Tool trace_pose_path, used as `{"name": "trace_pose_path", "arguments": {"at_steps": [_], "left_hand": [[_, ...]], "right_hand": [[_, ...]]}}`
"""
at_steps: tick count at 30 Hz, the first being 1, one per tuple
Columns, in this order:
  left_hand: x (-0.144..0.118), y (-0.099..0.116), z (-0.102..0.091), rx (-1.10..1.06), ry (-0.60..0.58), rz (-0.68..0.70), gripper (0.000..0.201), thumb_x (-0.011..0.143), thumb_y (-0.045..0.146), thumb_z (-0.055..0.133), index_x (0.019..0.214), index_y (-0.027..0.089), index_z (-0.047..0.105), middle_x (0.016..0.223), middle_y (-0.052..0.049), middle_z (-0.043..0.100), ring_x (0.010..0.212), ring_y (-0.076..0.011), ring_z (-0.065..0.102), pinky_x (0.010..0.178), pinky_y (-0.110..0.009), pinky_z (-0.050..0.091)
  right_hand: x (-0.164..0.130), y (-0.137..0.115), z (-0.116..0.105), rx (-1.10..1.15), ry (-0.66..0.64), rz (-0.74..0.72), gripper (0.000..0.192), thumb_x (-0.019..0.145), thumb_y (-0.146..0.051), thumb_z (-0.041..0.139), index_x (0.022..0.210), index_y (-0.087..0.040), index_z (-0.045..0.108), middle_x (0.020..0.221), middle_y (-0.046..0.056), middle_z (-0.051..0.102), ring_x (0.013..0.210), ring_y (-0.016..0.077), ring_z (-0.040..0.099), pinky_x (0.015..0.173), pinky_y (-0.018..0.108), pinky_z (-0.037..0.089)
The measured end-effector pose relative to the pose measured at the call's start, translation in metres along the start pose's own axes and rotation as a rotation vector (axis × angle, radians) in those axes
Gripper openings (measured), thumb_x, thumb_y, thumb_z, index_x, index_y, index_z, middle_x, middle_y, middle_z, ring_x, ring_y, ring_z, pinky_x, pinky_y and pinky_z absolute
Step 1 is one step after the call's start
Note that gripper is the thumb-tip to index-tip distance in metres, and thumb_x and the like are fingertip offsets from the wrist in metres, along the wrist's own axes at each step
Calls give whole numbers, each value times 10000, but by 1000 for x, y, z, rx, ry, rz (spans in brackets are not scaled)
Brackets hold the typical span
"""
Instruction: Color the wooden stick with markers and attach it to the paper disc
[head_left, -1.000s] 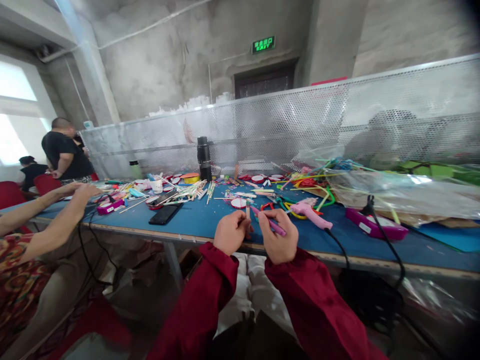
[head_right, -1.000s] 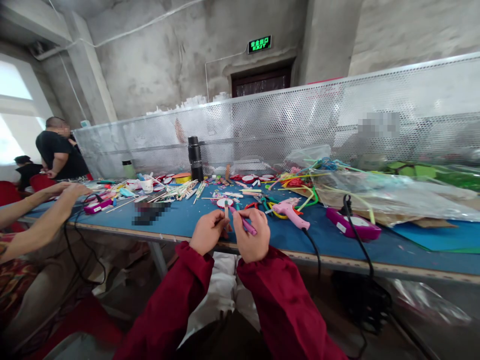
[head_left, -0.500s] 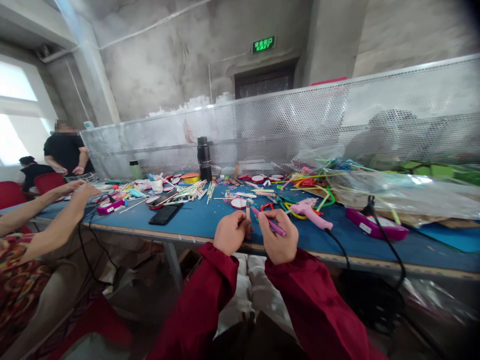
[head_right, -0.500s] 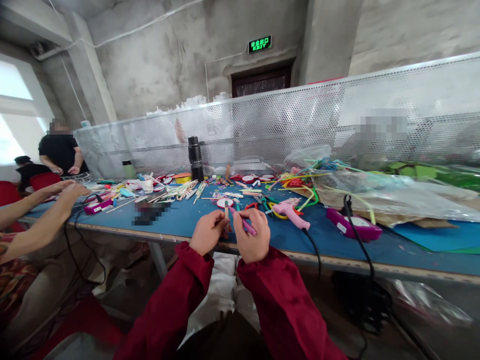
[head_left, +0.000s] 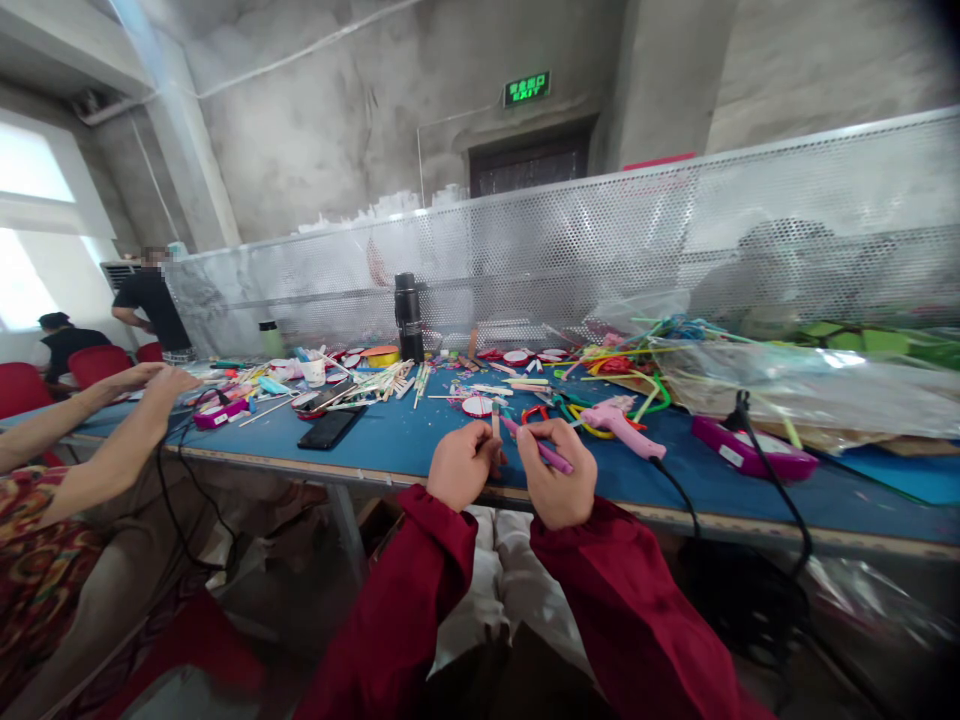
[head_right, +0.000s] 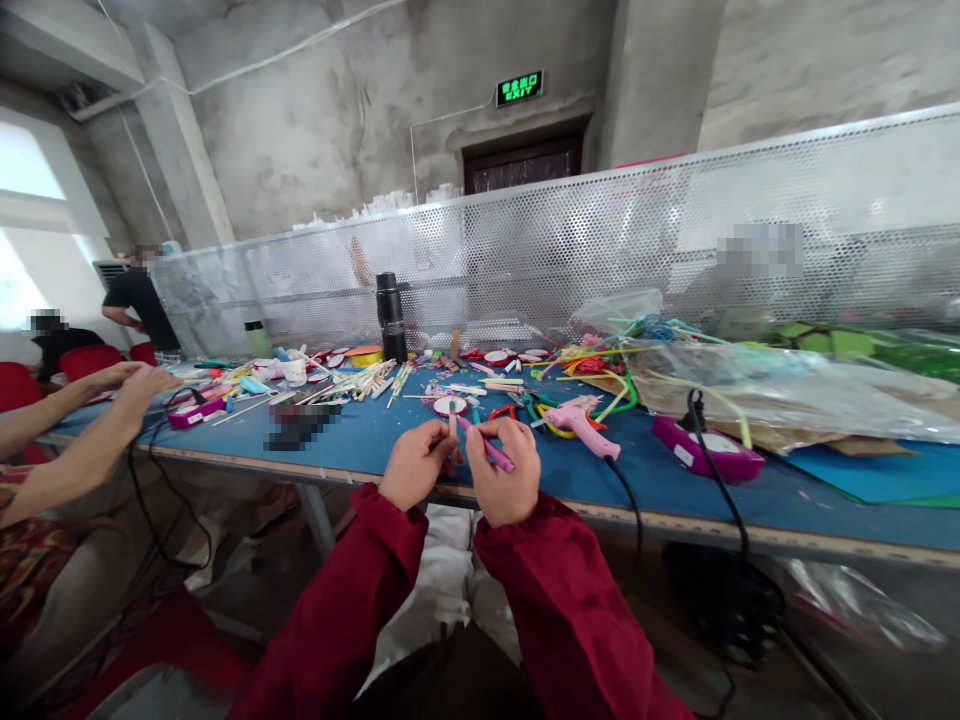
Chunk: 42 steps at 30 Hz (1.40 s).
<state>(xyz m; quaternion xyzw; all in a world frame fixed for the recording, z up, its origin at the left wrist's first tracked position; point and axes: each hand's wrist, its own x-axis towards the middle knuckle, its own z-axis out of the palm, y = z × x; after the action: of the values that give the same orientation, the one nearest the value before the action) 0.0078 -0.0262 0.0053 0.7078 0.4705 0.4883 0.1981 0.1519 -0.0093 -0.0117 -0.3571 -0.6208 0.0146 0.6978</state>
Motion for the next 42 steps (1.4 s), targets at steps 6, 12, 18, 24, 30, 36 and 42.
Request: {"name": "trace_pose_path", "arguments": {"at_steps": [6, 12, 18, 24, 30, 36, 42], "left_hand": [[0, -1, 0, 15, 3, 4, 209, 953, 283, 537, 766, 209, 595, 673, 25, 690, 567, -128, 650, 617, -237, 484], [0, -2, 0, 11, 0, 11, 209, 955, 287, 538, 765, 210, 575, 704, 28, 702, 565, -122, 650, 614, -233, 482], [0, -2, 0, 43, -6, -4, 210, 963, 297, 529, 777, 212, 574, 714, 29, 713, 579, -120, 655, 631, -230, 491], [1, -3, 1, 17, -2, 18, 217, 958, 294, 534, 763, 211, 576, 712, 27, 709, 563, -121, 649, 617, -234, 485], [1, -2, 0, 25, 4, 15, 221, 954, 291, 539, 753, 209, 581, 694, 26, 702, 566, -124, 650, 618, -233, 485], [1, -2, 1, 40, 2, -7, 202, 956, 284, 536, 775, 209, 587, 703, 30, 707, 570, -116, 654, 620, -223, 482], [1, -1, 0, 30, 5, 10, 205, 955, 280, 534, 775, 207, 601, 680, 34, 690, 560, -116, 647, 612, -225, 474]], "right_hand": [[1, -1, -1, -3, -7, -9, 194, 920, -352, 617, 764, -235, 623, 731, 2, 678, 699, 187, 608, 680, 328, 456], [0, -1, 0, 0, 9, 13, 206, 928, -387, 629, 793, -233, 648, 751, 12, 694, 700, 188, 608, 670, 326, 458], [0, -1, 1, 8, 21, 23, 212, 924, -407, 642, 804, -234, 657, 751, 17, 705, 703, 192, 616, 663, 325, 465], [0, -3, 1, 5, 23, 25, 212, 926, -411, 646, 811, -233, 660, 757, 20, 711, 717, 197, 627, 678, 329, 472], [0, -2, 0, 3, 16, 4, 206, 932, -393, 631, 802, -233, 647, 754, 15, 702, 711, 194, 624, 678, 329, 473], [1, 0, 0, -11, -2, -37, 184, 927, -342, 621, 781, -230, 630, 740, 4, 686, 686, 181, 618, 677, 329, 463], [1, 0, 0, -11, 4, -57, 179, 925, -326, 626, 776, -228, 627, 733, -5, 677, 695, 178, 622, 703, 333, 461]]}}
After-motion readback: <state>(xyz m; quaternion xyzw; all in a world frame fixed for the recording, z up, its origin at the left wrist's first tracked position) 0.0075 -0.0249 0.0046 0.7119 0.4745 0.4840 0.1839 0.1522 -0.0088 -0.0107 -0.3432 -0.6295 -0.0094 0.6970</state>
